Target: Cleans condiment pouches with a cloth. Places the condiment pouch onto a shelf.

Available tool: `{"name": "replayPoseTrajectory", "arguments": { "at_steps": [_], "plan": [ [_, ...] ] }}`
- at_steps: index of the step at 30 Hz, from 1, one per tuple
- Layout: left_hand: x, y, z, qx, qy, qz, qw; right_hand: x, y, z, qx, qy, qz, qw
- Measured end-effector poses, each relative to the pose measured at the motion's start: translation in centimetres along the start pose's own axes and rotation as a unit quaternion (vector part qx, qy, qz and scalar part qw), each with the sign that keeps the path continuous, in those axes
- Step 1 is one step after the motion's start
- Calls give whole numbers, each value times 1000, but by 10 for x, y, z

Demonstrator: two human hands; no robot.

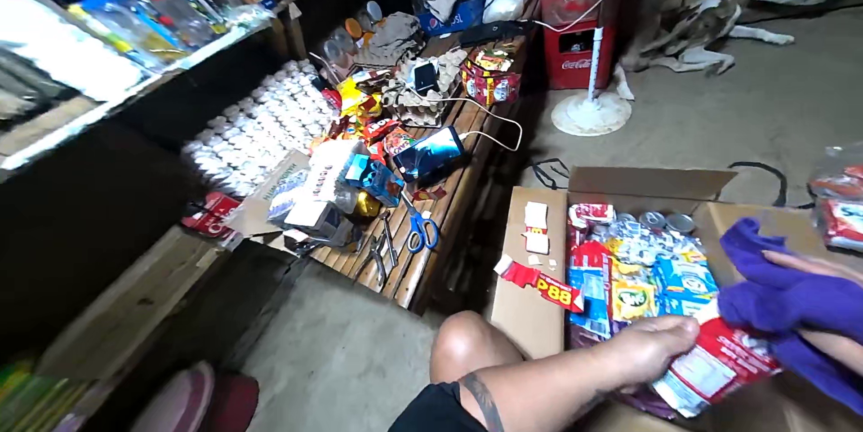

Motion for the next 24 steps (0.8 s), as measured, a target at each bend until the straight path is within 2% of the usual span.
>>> {"name": "replayPoseTrajectory", "arguments": {
  "at_steps": [3,6,12,18,24],
  "plan": [
    [-11,-29,12,-17,-33,-39,999,4,-10,-2,-51,-98,-29,993],
    [-13,-35,13,-36,-39,-50,997,6,-16,-3,-87,-117,-56,988],
    [-13,-37,12,-61,-40,-55,996,6,-19,-10,-57,-90,-120,987],
    [-14,-38,14,-52,-34,-54,997,6,-19,-14,-55,-52,-106,991],
    [1,3,-2,-34,6,-31,999,6,-15,-17,-56,-44,-97,993]
  ]
}}
Point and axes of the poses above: each hand's wrist, its own x-axis away from the middle knuckle, its own z-axis out of the back of the hand, y = z × x, the point moved 3 cm from there along -x, towards the middle knuckle, and after that the axes turned 7 degrees about -z, right-handed, at the moved point
